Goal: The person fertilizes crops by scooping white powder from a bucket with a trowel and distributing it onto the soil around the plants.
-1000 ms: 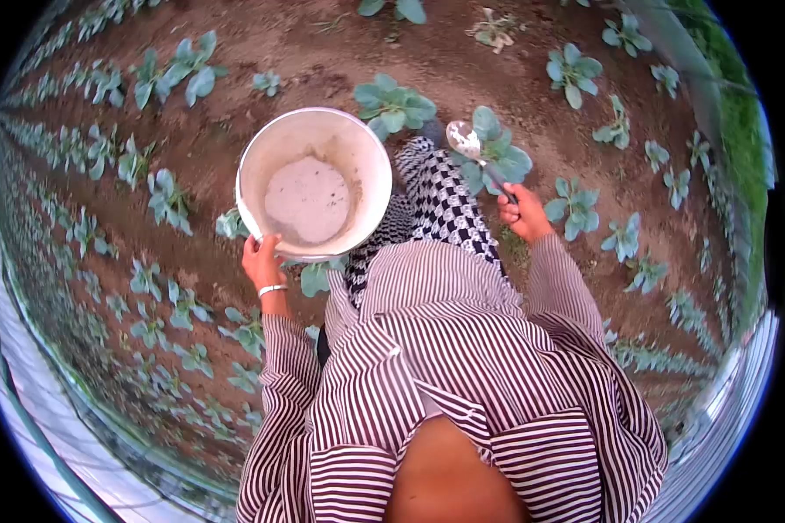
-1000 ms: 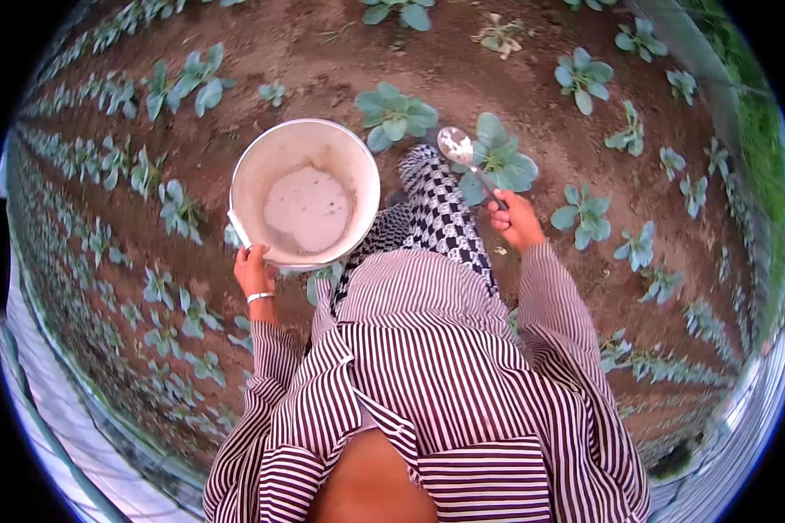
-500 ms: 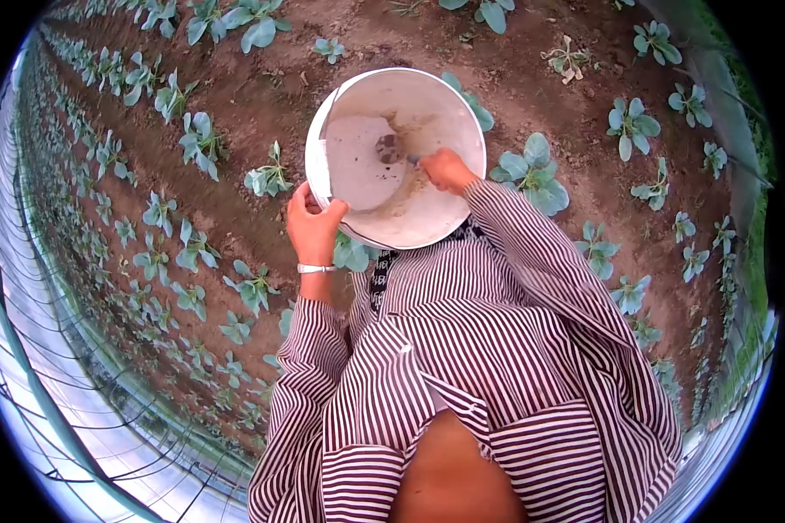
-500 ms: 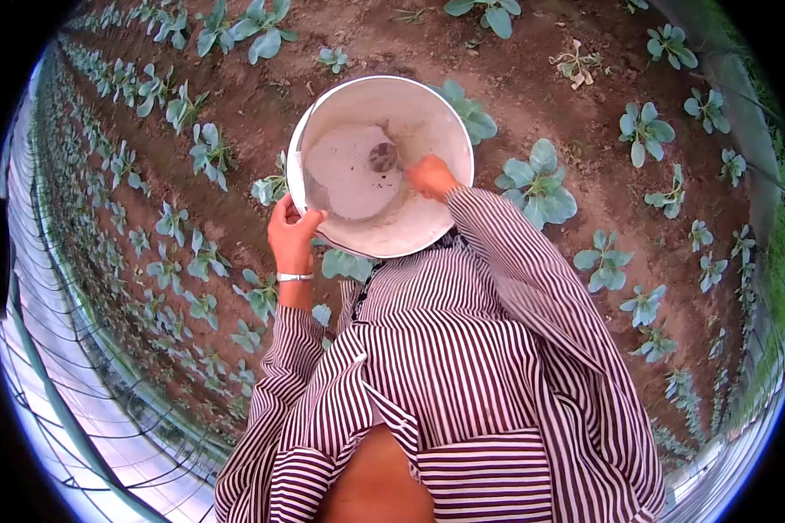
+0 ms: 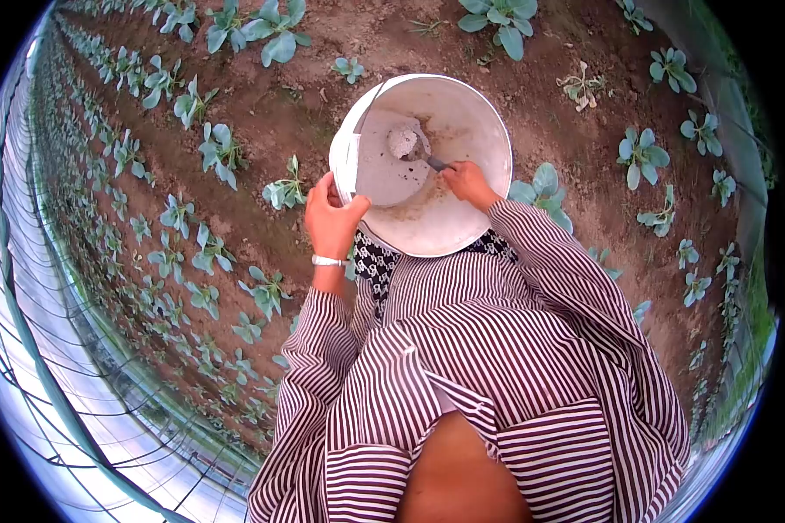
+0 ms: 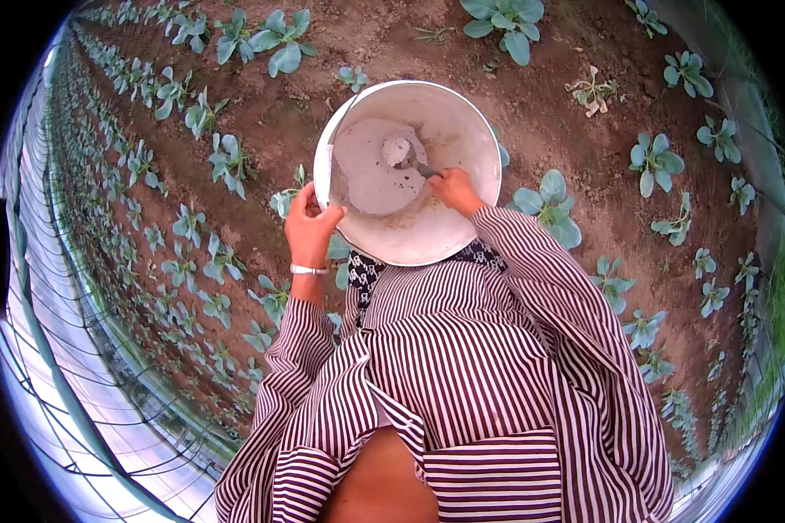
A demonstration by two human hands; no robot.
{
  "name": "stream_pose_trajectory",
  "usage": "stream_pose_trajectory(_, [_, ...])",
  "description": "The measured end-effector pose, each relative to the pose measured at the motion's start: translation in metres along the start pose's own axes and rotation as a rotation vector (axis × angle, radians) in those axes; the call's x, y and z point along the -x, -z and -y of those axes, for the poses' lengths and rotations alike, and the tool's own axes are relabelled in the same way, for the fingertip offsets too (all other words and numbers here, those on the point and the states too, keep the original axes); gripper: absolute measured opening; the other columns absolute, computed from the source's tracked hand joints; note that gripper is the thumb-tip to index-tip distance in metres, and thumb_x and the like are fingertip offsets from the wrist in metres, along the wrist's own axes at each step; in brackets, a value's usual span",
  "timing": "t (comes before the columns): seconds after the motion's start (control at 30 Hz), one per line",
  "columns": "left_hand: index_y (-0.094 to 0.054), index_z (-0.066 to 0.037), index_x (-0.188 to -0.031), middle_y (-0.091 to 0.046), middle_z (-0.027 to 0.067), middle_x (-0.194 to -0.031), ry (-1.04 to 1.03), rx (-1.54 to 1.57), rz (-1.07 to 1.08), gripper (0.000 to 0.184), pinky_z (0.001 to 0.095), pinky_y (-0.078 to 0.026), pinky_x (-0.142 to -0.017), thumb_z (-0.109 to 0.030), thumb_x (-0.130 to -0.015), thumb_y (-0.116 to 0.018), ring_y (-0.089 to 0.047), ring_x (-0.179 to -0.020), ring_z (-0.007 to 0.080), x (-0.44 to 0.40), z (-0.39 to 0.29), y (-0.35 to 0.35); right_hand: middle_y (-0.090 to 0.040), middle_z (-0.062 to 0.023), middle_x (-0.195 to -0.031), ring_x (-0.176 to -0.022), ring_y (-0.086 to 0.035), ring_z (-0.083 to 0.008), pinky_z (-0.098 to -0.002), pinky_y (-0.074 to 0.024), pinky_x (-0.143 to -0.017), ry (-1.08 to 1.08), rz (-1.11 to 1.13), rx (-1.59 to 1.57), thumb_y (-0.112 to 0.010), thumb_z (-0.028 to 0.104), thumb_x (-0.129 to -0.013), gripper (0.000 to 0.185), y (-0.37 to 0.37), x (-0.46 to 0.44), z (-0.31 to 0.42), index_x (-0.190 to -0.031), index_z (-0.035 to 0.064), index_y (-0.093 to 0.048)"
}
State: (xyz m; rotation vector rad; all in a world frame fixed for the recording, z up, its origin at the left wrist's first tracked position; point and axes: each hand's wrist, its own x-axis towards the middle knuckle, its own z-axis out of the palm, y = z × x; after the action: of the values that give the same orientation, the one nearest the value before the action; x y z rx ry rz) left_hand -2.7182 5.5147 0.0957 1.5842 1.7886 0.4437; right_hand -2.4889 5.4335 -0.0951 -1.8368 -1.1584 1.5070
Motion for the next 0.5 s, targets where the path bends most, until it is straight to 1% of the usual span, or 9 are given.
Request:
stream_pose_trajectory(0.07, [-0.057, 0.006, -0.113, -0.059, 0.0024, -0.085, -0.036, -0.020, -0.002, 0.055, 0.0233, -0.046, -0.064, -0.010, -0.062, -0.071, -0.053, -0.072, 0.0088, -0.024, 0.011, -0.005, -0.055, -0.0049, -0.059, -0.045, -0.050, -0.0155, -0.0302, -0.0413, -0.044, -0.204, 0.045, -0.250, -0.055, 0.022, -0.084, 0.025, 0.018, 0.011, 0.033, -0.091, -0.0005, -0.064])
stream_pose_trajectory(0.17, [-0.057, 0.005, -0.112, -0.059, 0.0017, -0.083, -0.022, 0.053, 0.032, 0.053, 0.0225, -0.045, -0.062, -0.010, -0.063, -0.071, -0.053, -0.069, 0.0086, -0.054, 0.030, -0.005, -0.053, -0.0015, -0.060, -0.044, -0.045, -0.0089, -0.0251, -0.0375, -0.040, -0.234, 0.041, -0.362, -0.054, 0.021, -0.085, 0.025, 0.023, 0.019, 0.057, -0.097, 0.0000, -0.063])
stream_pose_trajectory(0.2, [-0.057, 0.005, -0.113, -0.060, 0.0016, -0.083, -0.024, 0.086, 0.044, 0.052, 0.0223, -0.045, -0.059, -0.010, -0.065, -0.070, -0.053, -0.067, 0.0086, -0.068, 0.048, -0.007, -0.054, -0.0008, -0.061, -0.044, -0.045, -0.0074, -0.0239, -0.0376, -0.041, -0.219, 0.050, -0.414, -0.054, 0.021, -0.086, 0.026, 0.023, 0.021, 0.064, -0.099, -0.0004, -0.063])
stream_pose_trajectory(0.3, [-0.055, 0.004, -0.115, -0.059, 0.0022, -0.083, 0.059, 0.194, 0.104, 0.053, 0.0218, -0.045, -0.055, -0.009, -0.065, -0.069, -0.053, -0.065, 0.0082, -0.106, 0.076, 0.000, -0.050, 0.0006, -0.064, -0.047, -0.041, -0.0060, -0.0222, -0.0348, -0.042, -0.201, 0.004, -0.475, -0.052, 0.017, -0.087, 0.028, 0.011, 0.022, 0.085, -0.106, -0.0022, -0.060])
stream_pose_trajectory(0.33, [-0.055, 0.004, -0.116, -0.059, 0.0030, -0.084, 0.066, 0.208, 0.104, 0.054, 0.0219, -0.044, -0.051, -0.009, -0.066, -0.069, -0.054, -0.065, 0.0083, -0.120, 0.093, 0.002, -0.053, 0.0000, -0.062, -0.047, -0.045, -0.0064, -0.0218, -0.0374, -0.043, -0.183, 0.016, -0.442, -0.052, 0.019, -0.087, 0.025, 0.006, 0.022, 0.087, -0.100, -0.0005, -0.062])
stream_pose_trajectory(0.37, [-0.055, 0.004, -0.116, -0.060, 0.0042, -0.085, 0.053, 0.280, 0.107, 0.053, 0.0222, -0.045, -0.050, -0.009, -0.066, -0.069, -0.056, -0.066, 0.0097, -0.128, 0.113, 0.001, -0.052, 0.0004, -0.062, -0.048, -0.045, -0.0064, -0.0224, -0.0375, -0.044, -0.218, 0.014, -0.622, -0.052, 0.017, -0.088, 0.024, 0.000, 0.032, 0.088, -0.101, 0.0001, -0.061])
stream_pose_trajectory(0.43, [-0.054, 0.005, -0.116, -0.060, 0.0055, -0.087, 0.185, 0.260, 0.147, 0.053, 0.0236, -0.047, -0.051, -0.009, -0.067, -0.069, -0.058, -0.068, 0.0118, -0.144, 0.110, 0.024, -0.052, 0.0008, -0.063, -0.047, -0.044, -0.0063, -0.0224, -0.0369, -0.043, -0.199, -0.034, -0.620, -0.051, 0.016, -0.088, 0.023, -0.015, 0.039, 0.101, -0.102, 0.0000, -0.061])
stream_pose_trajectory(0.47, [-0.055, 0.005, -0.115, -0.060, 0.0060, -0.087, 0.180, 0.300, 0.146, 0.052, 0.0244, -0.048, -0.051, -0.009, -0.067, -0.068, -0.059, -0.068, 0.0129, -0.158, 0.132, 0.028, -0.052, 0.0012, -0.063, -0.048, -0.043, -0.0058, -0.0215, -0.0362, -0.043, -0.239, -0.068, -0.627, -0.051, 0.016, -0.089, 0.026, -0.021, 0.045, 0.113, -0.106, -0.0006, -0.059])
stream_pose_trajectory(0.5, [-0.056, 0.005, -0.112, -0.060, 0.0063, -0.088, 0.211, 0.291, 0.160, 0.048, 0.0247, -0.048, -0.051, -0.008, -0.067, -0.068, -0.059, -0.068, 0.0134, -0.168, 0.138, 0.038, -0.052, 0.0012, -0.063, -0.048, -0.043, -0.0053, -0.0207, -0.0361, -0.043, -0.238, -0.082, -0.690, -0.052, 0.016, -0.089, 0.028, -0.030, 0.048, 0.113, -0.110, -0.0011, -0.058])
